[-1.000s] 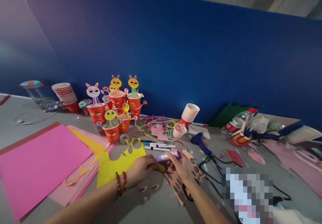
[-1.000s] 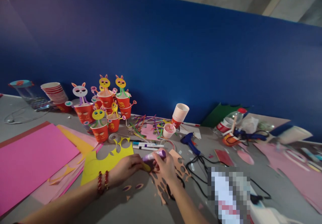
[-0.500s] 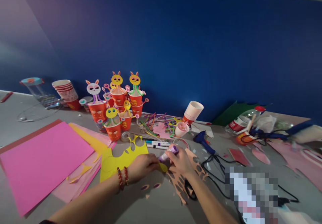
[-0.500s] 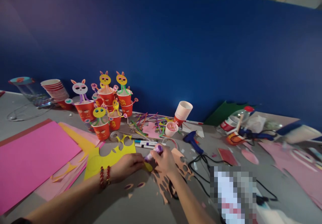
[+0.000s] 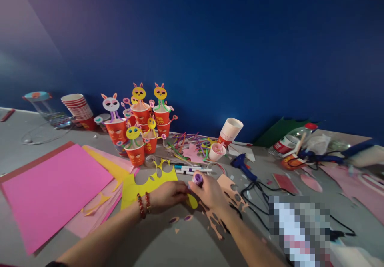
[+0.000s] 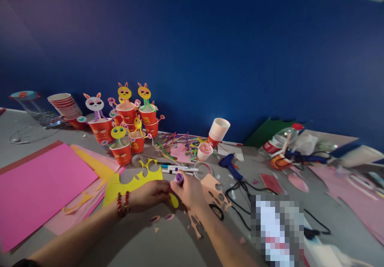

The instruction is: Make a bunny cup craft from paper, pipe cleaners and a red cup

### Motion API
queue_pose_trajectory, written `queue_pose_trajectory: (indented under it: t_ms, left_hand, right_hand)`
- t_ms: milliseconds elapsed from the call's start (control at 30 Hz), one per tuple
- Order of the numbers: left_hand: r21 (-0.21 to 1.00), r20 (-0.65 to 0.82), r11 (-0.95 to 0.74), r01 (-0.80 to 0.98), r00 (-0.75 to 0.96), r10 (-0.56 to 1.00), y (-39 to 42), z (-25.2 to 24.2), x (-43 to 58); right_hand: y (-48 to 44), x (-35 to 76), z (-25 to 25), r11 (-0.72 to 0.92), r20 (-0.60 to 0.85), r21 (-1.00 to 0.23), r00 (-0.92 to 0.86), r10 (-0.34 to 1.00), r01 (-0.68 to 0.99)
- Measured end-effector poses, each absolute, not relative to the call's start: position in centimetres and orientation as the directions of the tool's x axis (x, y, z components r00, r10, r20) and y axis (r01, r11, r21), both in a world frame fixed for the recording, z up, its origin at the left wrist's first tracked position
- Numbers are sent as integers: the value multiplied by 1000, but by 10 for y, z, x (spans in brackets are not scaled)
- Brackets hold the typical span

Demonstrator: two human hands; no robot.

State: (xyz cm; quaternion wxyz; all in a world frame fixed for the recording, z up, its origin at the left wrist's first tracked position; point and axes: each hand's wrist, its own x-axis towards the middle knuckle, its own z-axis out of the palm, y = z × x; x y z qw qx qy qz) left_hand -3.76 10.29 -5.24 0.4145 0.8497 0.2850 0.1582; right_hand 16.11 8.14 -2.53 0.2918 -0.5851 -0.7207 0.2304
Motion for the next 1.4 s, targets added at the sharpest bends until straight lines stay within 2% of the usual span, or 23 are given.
queue_pose_trajectory:
  t_ms: [167, 333, 433, 567, 700, 833, 1067, 1233, 1400]
  left_hand:
    - [821, 62, -506, 266, 839, 541, 109, -53, -40]
    - [850, 77, -482, 214, 853, 516, 113, -53, -44]
    - [874, 84, -446, 193, 844, 530, 113, -47, -49]
    - [921, 67, -342, 188, 788, 612, 114, -41, -51]
    - [970, -24, -151, 189, 694, 719, 114, -44, -45]
    - [984, -143, 40, 173, 638, 757, 108, -45, -36]
    - [977, -213, 181, 113, 581, 786, 87, -31, -38]
    - [979, -200, 187, 80, 551, 810, 73, -32, -49]
    - [981, -187, 182, 62, 521, 833, 64, -36, -55]
  right_hand:
    - [77, 157, -32, 190, 154, -696, -114, 981, 693]
    - [74, 153, -32, 157, 173, -791, -31, 984, 591]
    - [74, 160, -30, 134, 170, -881, 38, 985, 454]
    - [72, 187, -27, 78, 101, -984, 137, 985, 161]
    - [64, 223, -25, 64, 42, -993, 217, 975, -96]
    - [64, 243, -26, 59, 16, -983, 237, 971, -175]
    - [96, 237, -33, 160, 134, -982, 230, 964, -99]
    - [122, 246, -48, 206, 250, -964, 316, 915, 168]
    - [123, 250, -70, 92, 287, -890, 391, 875, 447]
